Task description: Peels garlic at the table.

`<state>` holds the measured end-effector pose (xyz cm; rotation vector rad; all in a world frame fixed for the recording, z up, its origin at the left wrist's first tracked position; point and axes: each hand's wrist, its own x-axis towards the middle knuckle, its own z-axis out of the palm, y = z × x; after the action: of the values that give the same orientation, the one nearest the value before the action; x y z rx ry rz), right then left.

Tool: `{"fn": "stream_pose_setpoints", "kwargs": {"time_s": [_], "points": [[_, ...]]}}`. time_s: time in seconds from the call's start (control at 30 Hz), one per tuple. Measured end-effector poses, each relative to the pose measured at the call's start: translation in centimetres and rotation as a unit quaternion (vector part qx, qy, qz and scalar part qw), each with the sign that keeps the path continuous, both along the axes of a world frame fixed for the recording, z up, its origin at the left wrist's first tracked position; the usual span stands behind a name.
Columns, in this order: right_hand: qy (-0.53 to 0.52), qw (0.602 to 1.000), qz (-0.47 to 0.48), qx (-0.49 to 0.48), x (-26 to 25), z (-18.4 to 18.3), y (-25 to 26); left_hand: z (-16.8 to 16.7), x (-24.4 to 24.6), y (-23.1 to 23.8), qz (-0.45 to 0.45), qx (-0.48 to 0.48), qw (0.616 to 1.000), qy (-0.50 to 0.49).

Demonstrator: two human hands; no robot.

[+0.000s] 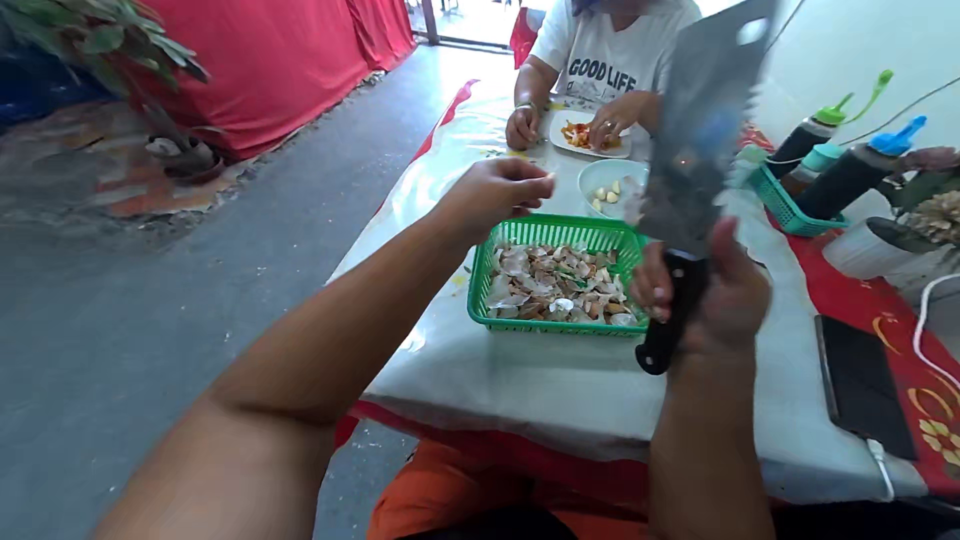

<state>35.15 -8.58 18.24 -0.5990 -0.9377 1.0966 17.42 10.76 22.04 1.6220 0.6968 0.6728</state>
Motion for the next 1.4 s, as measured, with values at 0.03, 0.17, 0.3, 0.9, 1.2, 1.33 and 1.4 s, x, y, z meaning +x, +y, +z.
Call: {"fn": "stream_pose_setpoints", "kwargs": {"time_s": [0.03, 0.17, 0.3, 0.9, 1.2, 1.33, 1.4], "points": [[0.005, 1.0, -0.011, 0.026, 0.4, 0.1, -0.3, 0.3, 1.4, 0.5, -0.026, 0.04, 0.998, 0.043], [0.009, 0.995, -0.033, 0.099, 1.5, 0.1, -0.4, 1.4, 8.3, 1.9, -0.11, 0.211, 0.946, 0.219], [0.023, 0.994, -0.023, 0.107, 1.9, -0.2, -0.2, 0.8, 14.5, 2.8, -0.136, 0.338, 0.882, 0.298], [0.029, 0.998, 0.009, 0.052, 1.1, -0.6, 0.6, -2.5, 6.4, -1.2, -0.191, 0.418, 0.725, 0.513], [0.013, 0.999, 0.028, 0.031, 0.9, -0.9, 1.0, -1.9, 7.1, -2.1, -0.131, 0.383, 0.751, 0.522], [0.016, 0.998, 0.045, 0.043, 1.1, -1.2, 1.4, -1.8, 8.0, -2.7, -0.14, 0.375, 0.737, 0.545], [0.017, 0.998, 0.039, 0.036, 0.9, -1.2, 1.4, -1.8, 8.4, -2.7, -0.15, 0.376, 0.734, 0.545]]}}
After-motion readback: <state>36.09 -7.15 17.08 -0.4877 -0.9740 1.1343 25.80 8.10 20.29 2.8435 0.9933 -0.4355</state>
